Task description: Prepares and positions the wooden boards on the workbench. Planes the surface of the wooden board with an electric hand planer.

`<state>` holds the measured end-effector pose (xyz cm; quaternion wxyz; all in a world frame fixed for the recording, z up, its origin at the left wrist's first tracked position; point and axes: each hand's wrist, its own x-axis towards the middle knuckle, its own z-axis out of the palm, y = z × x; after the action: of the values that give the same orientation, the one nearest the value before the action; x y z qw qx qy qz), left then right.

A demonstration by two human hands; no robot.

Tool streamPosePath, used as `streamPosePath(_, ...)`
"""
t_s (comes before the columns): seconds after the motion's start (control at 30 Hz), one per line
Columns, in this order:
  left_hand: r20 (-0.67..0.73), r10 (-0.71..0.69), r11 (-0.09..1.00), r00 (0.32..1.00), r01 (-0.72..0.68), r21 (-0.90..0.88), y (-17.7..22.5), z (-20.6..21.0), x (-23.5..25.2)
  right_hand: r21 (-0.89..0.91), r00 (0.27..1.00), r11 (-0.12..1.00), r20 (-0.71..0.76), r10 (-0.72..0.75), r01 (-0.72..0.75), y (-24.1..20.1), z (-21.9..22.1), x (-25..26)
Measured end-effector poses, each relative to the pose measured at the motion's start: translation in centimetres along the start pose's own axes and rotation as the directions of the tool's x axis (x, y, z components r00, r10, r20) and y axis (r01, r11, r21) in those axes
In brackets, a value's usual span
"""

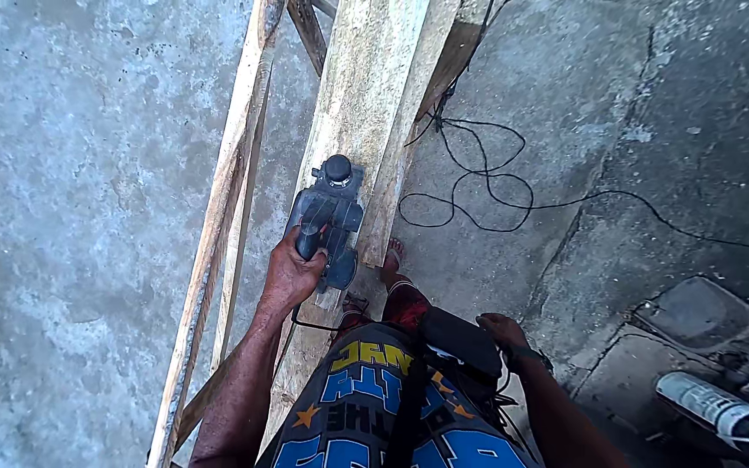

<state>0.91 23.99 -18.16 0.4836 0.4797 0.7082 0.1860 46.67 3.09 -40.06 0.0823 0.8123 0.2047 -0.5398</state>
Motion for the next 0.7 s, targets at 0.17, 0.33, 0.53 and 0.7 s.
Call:
streamPosePath(0.17,0.016,-0.008,1.000,1.000,0.008,-0.002,1.5,0.1,2.1,-0.028,1.000,1.000,0.012,0.002,-0.001,0.3,-0.6,0.8)
streamPosePath(0.33,0.033,-0.004,0.999,0.999,0.003,0.044,3.5,0.3,4.7,-0.041,1.000,0.999,0.021,-0.009,0.010,1.0,-1.1,0.5)
streamPosePath(0.53,0.022,0.097,0.995,0.995,-0.097,-0.001,6.3,0.9,8.5,0.024,1.000,1.000,-0.017,-0.008,0.009,1.4,-1.8,0.4)
streamPosePath(0.7,-0.032,0.204,0.976,0.979,-0.206,-0.077,7.7,-1.1,9.4,0.204,0.999,0.979,-0.035,0.028,-0.020,0.6,-1.5,-0.3)
